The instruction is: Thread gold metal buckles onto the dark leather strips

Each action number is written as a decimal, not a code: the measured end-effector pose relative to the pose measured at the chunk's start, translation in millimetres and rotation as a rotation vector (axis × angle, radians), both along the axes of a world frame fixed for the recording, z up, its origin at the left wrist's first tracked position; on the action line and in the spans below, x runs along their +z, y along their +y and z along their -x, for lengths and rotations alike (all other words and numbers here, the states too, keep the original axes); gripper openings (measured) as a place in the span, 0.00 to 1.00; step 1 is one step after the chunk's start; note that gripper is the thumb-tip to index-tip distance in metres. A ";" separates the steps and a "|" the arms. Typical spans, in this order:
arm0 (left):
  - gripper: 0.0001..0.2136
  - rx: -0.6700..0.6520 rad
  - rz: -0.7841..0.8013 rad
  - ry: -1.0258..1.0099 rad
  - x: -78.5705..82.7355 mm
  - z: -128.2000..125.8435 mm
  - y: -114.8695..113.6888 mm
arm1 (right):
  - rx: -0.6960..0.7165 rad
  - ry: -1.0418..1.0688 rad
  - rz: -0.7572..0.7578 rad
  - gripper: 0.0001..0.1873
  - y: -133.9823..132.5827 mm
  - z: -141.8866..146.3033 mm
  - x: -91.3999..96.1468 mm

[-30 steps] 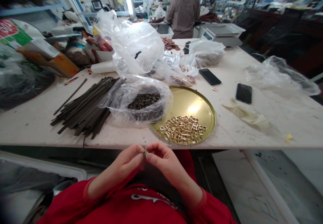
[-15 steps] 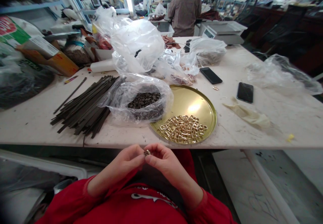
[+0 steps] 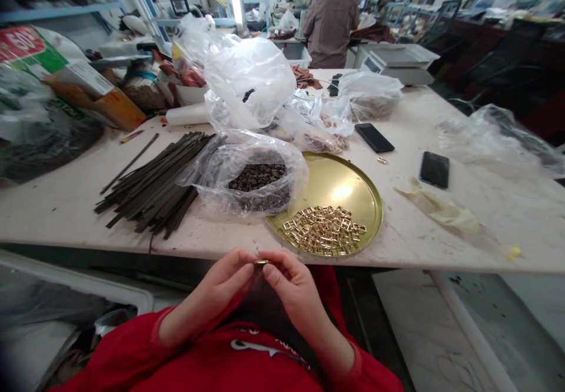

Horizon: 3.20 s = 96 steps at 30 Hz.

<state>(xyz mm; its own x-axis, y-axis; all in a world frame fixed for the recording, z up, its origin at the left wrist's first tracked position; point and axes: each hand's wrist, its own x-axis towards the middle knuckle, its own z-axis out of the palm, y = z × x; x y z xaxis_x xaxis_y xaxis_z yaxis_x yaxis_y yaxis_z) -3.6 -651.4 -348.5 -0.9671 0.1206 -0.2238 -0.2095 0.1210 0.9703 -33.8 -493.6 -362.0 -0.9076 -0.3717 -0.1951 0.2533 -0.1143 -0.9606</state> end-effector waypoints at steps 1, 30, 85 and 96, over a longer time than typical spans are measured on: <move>0.09 0.006 0.034 0.031 -1.5 -1.0 -0.6 | -0.016 -0.110 0.052 0.14 -0.2 -0.2 -2.0; 0.07 -0.225 0.450 0.575 -13.0 -4.3 -11.5 | 0.274 -0.582 0.469 0.06 15.9 -6.5 -21.4; 0.05 -0.204 -0.425 -0.742 -3.2 -18.7 -29.6 | 0.289 0.710 -0.461 0.02 -6.5 -33.2 -19.4; 0.11 -0.239 -0.335 -0.615 -0.2 -16.0 -24.2 | 0.387 0.514 -0.437 0.06 -2.1 -29.2 -16.3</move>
<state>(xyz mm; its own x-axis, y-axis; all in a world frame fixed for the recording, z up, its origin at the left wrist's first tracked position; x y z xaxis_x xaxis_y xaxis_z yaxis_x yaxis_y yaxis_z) 12.4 -675.6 -348.7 -0.6175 0.4691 -0.6314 -0.7325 -0.0505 0.6789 -4.6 -495.7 -378.3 -0.7448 -0.6672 0.0136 -0.2918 0.3072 -0.9058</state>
